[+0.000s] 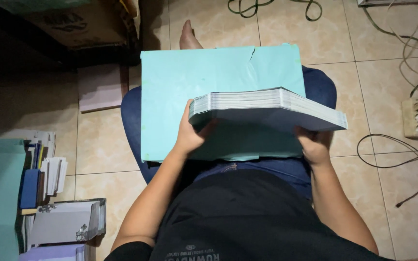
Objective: Folding paper invitations and inserting them into decorative cardstock folders while sitting on the floor.
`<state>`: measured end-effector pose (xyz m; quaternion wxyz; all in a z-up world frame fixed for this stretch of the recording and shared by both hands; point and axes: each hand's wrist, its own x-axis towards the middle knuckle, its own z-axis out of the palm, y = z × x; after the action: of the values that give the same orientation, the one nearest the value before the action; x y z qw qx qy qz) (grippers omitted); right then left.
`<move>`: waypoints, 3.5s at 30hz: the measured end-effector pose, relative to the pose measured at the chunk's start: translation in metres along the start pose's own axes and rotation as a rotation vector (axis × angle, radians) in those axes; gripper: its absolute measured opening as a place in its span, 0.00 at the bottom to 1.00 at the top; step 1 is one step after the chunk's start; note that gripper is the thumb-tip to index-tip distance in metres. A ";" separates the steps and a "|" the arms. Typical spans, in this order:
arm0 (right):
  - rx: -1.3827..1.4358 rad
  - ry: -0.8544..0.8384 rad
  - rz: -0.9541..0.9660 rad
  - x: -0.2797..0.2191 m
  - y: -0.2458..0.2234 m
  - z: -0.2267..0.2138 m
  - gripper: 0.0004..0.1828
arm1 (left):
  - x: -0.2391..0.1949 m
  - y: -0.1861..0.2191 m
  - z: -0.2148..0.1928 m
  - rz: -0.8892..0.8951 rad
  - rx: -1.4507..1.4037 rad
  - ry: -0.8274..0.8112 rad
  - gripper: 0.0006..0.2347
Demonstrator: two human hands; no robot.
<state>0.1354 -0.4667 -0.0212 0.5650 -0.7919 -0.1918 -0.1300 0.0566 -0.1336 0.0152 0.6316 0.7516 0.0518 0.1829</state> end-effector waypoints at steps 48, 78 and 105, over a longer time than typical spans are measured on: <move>0.063 -0.336 0.674 0.068 0.030 -0.031 0.29 | 0.021 0.032 0.095 0.561 0.905 -0.287 0.16; 0.184 -0.298 0.757 0.111 0.089 -0.050 0.28 | 0.043 0.006 0.109 0.186 0.985 -0.422 0.28; -0.537 -0.219 0.492 0.069 0.084 -0.055 0.32 | 0.058 -0.003 0.131 0.293 1.195 -0.510 0.29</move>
<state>0.2359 -0.5318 -0.0450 0.3277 -0.9434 -0.0140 0.0493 0.1557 -0.2374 0.0069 0.0675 0.9914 -0.1095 0.0232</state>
